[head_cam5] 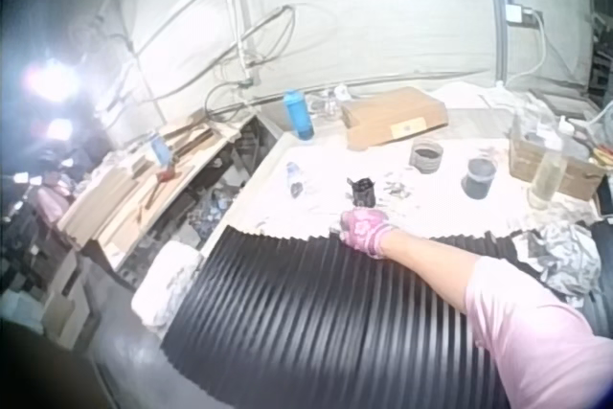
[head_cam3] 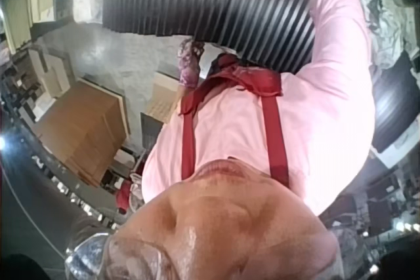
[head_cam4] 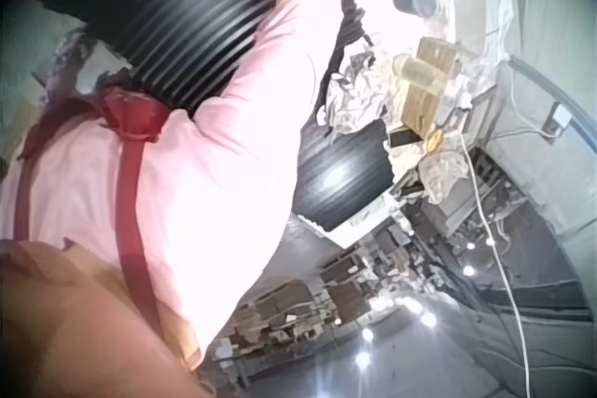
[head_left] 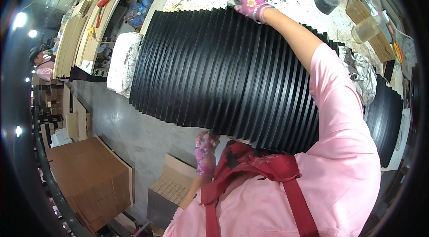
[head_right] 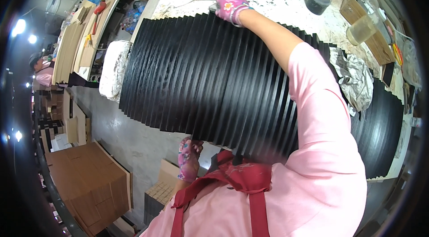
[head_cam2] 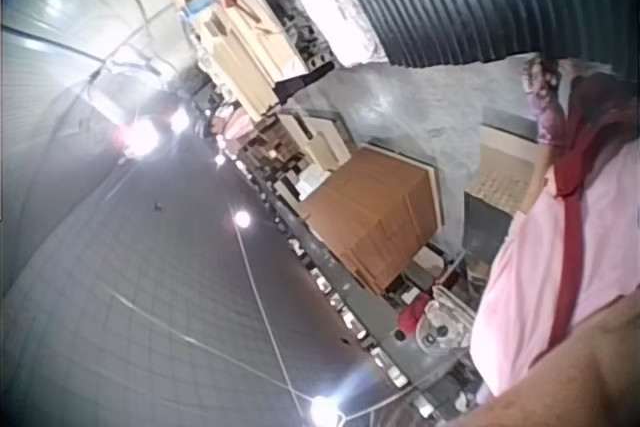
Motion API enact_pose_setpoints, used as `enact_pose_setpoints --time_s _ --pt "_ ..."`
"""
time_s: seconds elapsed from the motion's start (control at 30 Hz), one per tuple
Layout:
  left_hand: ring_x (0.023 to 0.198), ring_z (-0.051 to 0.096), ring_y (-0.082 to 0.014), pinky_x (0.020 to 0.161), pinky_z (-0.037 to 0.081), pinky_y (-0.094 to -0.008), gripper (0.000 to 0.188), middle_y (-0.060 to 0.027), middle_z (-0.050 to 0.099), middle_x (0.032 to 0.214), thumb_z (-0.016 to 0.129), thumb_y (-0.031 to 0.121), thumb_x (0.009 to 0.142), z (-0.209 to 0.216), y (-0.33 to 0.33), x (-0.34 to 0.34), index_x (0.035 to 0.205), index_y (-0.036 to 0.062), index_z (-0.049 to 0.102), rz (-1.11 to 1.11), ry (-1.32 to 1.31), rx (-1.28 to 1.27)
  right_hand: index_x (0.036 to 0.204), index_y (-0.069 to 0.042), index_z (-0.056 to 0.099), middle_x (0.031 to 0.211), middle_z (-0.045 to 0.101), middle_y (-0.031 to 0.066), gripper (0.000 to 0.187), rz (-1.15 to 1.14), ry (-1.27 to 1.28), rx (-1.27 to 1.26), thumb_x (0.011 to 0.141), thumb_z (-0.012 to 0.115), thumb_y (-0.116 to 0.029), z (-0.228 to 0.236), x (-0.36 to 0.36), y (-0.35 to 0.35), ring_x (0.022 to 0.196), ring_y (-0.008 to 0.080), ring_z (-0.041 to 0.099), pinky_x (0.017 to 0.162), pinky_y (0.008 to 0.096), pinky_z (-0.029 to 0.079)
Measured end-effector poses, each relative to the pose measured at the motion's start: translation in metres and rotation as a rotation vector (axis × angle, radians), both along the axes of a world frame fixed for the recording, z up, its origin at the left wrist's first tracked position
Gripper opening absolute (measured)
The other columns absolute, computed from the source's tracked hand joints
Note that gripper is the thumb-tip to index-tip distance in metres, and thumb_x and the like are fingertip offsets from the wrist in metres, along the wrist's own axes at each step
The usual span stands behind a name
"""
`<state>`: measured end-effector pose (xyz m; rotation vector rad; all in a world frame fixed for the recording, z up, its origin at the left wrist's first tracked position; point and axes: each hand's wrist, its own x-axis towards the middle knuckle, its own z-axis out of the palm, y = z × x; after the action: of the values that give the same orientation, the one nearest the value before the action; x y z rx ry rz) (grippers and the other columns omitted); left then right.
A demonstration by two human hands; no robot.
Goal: The person wipes a series of black grooved shutter slats with a cloth and applies a substance to individual small components from a container.
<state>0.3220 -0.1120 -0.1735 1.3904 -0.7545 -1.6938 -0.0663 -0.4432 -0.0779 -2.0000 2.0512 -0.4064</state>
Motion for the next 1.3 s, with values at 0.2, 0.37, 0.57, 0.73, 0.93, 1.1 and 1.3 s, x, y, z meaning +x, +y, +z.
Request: enact_pose_setpoints --time_s 0.2,0.37,0.57,0.73,0.93,1.1,1.3 --pt "0.072 0.059 -0.0185 0.067 0.047 -0.0286 0.027 -0.0142 0.063 0.084 0.051 0.025 0.099 0.035 0.003 -0.008 0.099 -0.0011 0.056 -0.023 -0.039 0.114 0.131 -0.012 0.057 0.115 0.068 0.0158 0.047 -0.101 -0.223 -0.074 0.093 0.062 -0.040 0.032 0.006 0.013 0.096 0.0264 0.068 0.086 0.0385 0.054" --pt "0.090 0.069 -0.0239 0.077 0.053 -0.0326 0.030 -0.0148 0.069 0.097 0.050 0.029 0.102 0.055 -0.001 -0.011 0.101 0.0003 0.057 -0.156 -0.140 0.066 0.127 -0.014 0.056 0.094 0.071 0.0144 0.039 -0.181 0.012 -0.099 0.094 0.060 -0.036 0.036 -0.058 0.100 0.082 0.0277 0.070 0.074 0.0412 0.054" --pt "0.092 0.068 -0.0198 0.085 0.053 -0.0296 0.018 -0.0131 0.069 0.101 0.058 0.013 0.097 0.029 -0.014 0.002 0.106 -0.0023 0.061 -0.344 0.055 0.145 0.097 -0.007 0.065 0.080 0.067 0.0127 0.018 0.134 0.232 -0.229 0.083 0.061 -0.017 0.025 0.081 0.153 0.074 0.0287 0.068 0.066 0.0418 0.056" --pt "0.096 0.068 -0.0199 0.086 0.053 -0.0293 0.020 -0.0128 0.070 0.102 0.054 0.013 0.099 0.014 -0.030 0.016 0.110 -0.0032 0.060 -0.578 0.094 0.076 0.102 -0.015 0.066 0.077 0.065 0.0097 0.017 0.276 0.005 -0.228 0.088 0.058 -0.019 0.033 0.100 0.166 0.077 0.0273 0.067 0.069 0.0402 0.056" --pt "0.096 0.069 -0.0189 0.088 0.052 -0.0293 0.025 -0.0135 0.070 0.105 0.052 0.016 0.101 0.017 -0.044 0.016 0.112 -0.0044 0.061 -0.726 0.130 0.081 0.128 -0.015 0.055 0.111 0.066 0.0187 0.041 -0.408 0.107 -0.041 0.092 0.058 -0.033 -0.004 -0.041 0.110 0.095 0.0386 0.066 0.086 0.0450 0.054" --pt "0.102 0.067 -0.0256 0.094 0.050 -0.0352 0.031 -0.0153 0.068 0.114 0.059 0.017 0.097 0.015 -0.057 0.026 0.113 -0.0082 0.065 -0.811 0.130 0.122 0.121 -0.015 0.057 0.099 0.067 0.0162 0.035 -0.069 0.128 -0.144 0.091 0.059 -0.032 0.009 0.067 0.093 0.089 0.0374 0.066 0.080 0.0441 0.055" --pt "0.097 0.067 -0.0230 0.088 0.051 -0.0336 0.027 -0.0124 0.070 0.108 0.062 0.015 0.094 0.021 -0.061 0.020 0.110 -0.0054 0.067 -0.778 0.107 0.241 0.109 -0.008 0.063 0.099 0.069 0.0191 0.030 -0.367 0.272 -0.025 0.088 0.062 -0.029 0.011 0.017 0.078 0.095 0.0362 0.067 0.084 0.0443 0.053"
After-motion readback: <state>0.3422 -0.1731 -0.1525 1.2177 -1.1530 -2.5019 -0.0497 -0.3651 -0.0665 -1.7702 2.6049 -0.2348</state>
